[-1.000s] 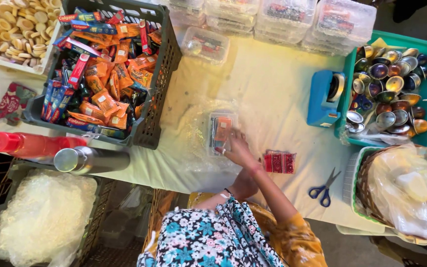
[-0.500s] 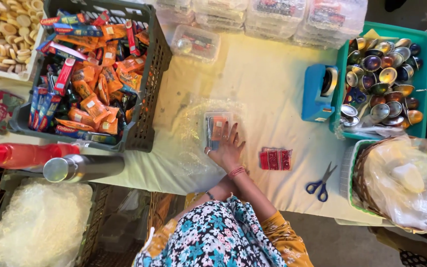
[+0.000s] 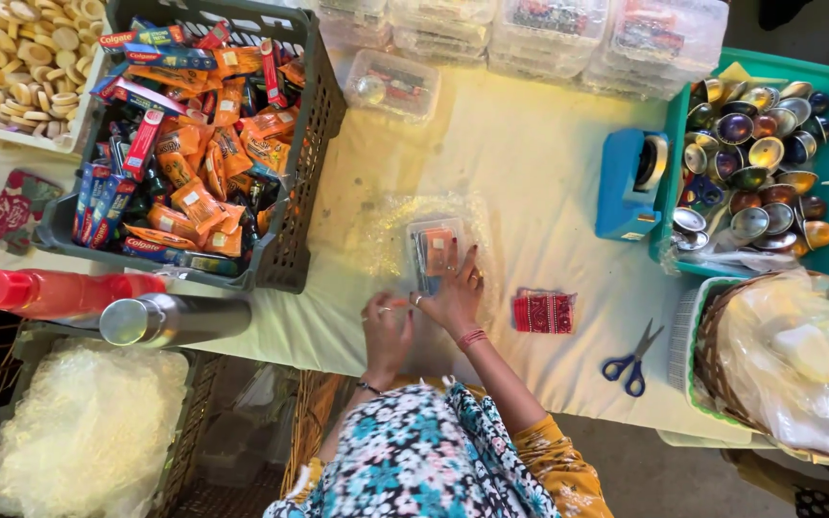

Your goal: The person gathers several small packaged items, including toothpaste and soap, from a table and places them into a clear plastic bag. They then put the bag into a small plastic container, wrap the container in bubble wrap, and secure it with tape.

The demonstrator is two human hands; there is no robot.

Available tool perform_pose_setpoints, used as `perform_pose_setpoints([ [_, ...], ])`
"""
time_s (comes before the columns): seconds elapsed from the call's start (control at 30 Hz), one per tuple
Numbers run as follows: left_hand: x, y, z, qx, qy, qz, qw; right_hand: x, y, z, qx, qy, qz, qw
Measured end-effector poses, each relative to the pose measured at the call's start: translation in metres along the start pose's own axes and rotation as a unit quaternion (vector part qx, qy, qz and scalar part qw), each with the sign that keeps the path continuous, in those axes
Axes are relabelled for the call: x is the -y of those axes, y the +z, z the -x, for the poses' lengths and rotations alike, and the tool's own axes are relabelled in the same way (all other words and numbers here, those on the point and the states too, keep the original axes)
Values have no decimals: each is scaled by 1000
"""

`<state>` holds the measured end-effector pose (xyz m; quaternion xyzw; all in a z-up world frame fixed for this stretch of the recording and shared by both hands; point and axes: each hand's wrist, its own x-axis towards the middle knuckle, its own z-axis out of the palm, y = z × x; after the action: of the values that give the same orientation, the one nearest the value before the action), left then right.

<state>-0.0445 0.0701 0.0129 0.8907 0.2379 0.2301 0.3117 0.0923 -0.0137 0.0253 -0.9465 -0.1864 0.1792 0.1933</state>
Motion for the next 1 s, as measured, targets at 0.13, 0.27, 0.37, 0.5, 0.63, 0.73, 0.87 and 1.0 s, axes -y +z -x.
perform_pose_setpoints([
  [0.13, 56, 31, 11, -45, -102, 24, 993, -6, -8, 0, -6, -5, -12, 1000],
  [0.27, 81, 47, 14, -30, -272, 152, 950, -10, -15, -2, 1, 2, -17, 1000],
  [0.37, 102, 63, 18, -21, -304, 185, 934, -12, -16, -3, 1, 0, -14, 1000],
  [0.5, 110, 59, 4, 10, -373, 257, 891, -13, -24, -3, 4, -6, -9, 1000],
  [0.63, 79, 24, -37, 9, -388, 256, 885, -28, -12, -10, -13, -34, -19, 999],
  [0.73, 72, 14, -49, 8, -378, 322, 868, -32, -11, -12, -14, -50, -29, 998],
  [0.87, 110, 49, -31, 135, -385, 376, 832, -29, -19, -9, -22, -40, -42, 998],
  [1.0, 119, 61, -11, 120, -350, 414, 832, -34, -25, -10, -42, -13, -53, 998],
])
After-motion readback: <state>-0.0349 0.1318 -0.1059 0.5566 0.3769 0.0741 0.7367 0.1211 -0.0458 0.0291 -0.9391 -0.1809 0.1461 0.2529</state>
